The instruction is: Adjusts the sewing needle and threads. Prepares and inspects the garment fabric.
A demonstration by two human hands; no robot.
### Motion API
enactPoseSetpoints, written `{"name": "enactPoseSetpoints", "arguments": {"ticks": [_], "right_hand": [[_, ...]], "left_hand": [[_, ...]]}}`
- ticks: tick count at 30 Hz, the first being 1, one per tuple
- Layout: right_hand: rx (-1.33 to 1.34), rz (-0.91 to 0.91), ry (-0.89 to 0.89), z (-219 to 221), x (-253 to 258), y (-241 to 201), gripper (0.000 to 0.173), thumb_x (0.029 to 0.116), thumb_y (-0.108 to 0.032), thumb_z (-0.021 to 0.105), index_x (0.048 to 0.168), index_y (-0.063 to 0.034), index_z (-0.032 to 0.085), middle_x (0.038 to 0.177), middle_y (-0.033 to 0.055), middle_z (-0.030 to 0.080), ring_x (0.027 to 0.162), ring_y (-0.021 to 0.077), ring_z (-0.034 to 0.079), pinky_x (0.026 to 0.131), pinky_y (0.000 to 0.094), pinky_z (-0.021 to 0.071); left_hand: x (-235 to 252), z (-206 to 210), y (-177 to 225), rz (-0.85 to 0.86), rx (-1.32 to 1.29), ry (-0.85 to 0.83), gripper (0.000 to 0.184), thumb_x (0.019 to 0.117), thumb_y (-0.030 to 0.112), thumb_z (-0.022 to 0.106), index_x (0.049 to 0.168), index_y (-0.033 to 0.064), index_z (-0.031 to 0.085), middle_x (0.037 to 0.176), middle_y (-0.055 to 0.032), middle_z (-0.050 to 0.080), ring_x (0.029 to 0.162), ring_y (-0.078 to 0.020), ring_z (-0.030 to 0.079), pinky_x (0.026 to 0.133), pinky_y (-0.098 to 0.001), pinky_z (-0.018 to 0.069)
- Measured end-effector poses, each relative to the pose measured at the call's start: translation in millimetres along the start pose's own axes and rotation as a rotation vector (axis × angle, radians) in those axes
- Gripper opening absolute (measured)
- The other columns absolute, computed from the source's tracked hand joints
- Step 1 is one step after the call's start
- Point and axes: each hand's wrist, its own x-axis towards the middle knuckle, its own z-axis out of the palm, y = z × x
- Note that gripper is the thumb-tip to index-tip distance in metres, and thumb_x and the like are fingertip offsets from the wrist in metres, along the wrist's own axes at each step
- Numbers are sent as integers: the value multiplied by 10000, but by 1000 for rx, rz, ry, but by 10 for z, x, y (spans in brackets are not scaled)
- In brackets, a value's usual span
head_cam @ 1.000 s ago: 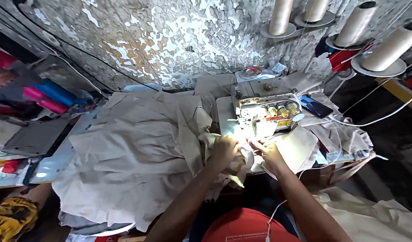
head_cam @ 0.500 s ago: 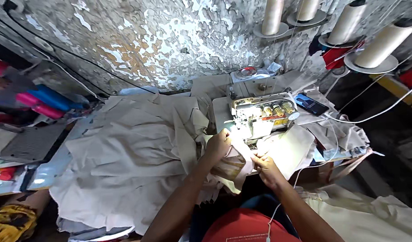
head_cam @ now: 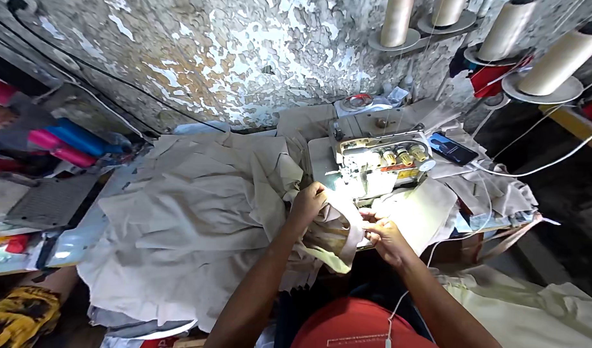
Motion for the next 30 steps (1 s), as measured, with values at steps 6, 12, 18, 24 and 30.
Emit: {"name": "enactPoseSetpoints", "arguments": {"ticks": [6,12,18,24,30], "right_hand": [[-229,-224,32,-27,20,91,260,892,141,553,1117,28,618,934,43,701,774,76,673,709,222,577],[-502,-354,47,-66,-30,104,230,929,-32,644,1147,39,619,1012,24,690,845,26,669,761,175,569],[-586,-416,53,-52,30,53,195,945,-75,651,1108,32,645,1024,21,699,856,7,660,790,174,562],[-563,-432,97,-24,64,102,201,940,-36,646,1126,38,629,1002,27,688,837,14,656,768,175,559],[-778,-529,46,-162,-229,195,118,957,-112,651,956,1,615,806,-37,634,688,-53,572,652,131,498]], "left_hand": [[-129,-101,-79,215,-106,53,209,1017,122,605,1087,-46,707,1029,-164,702,907,-190,663,852,-362,536],[-677,-359,-275,218,10,317,252,1052,146,551,1151,-39,690,1081,-175,691,917,-228,687,836,-406,579],[-1397,-322,-560,-4,-56,397,235,1030,156,568,1144,-7,694,876,-63,688,704,-70,621,672,-250,541],[-1610,-95,-396,102,89,318,288,1007,164,581,1227,44,724,956,-108,727,736,-151,654,685,-323,553],[-1463,18,-154,181,322,-129,380,1035,241,585,1387,109,644,1032,-169,751,893,-350,737,802,-549,571]]}}
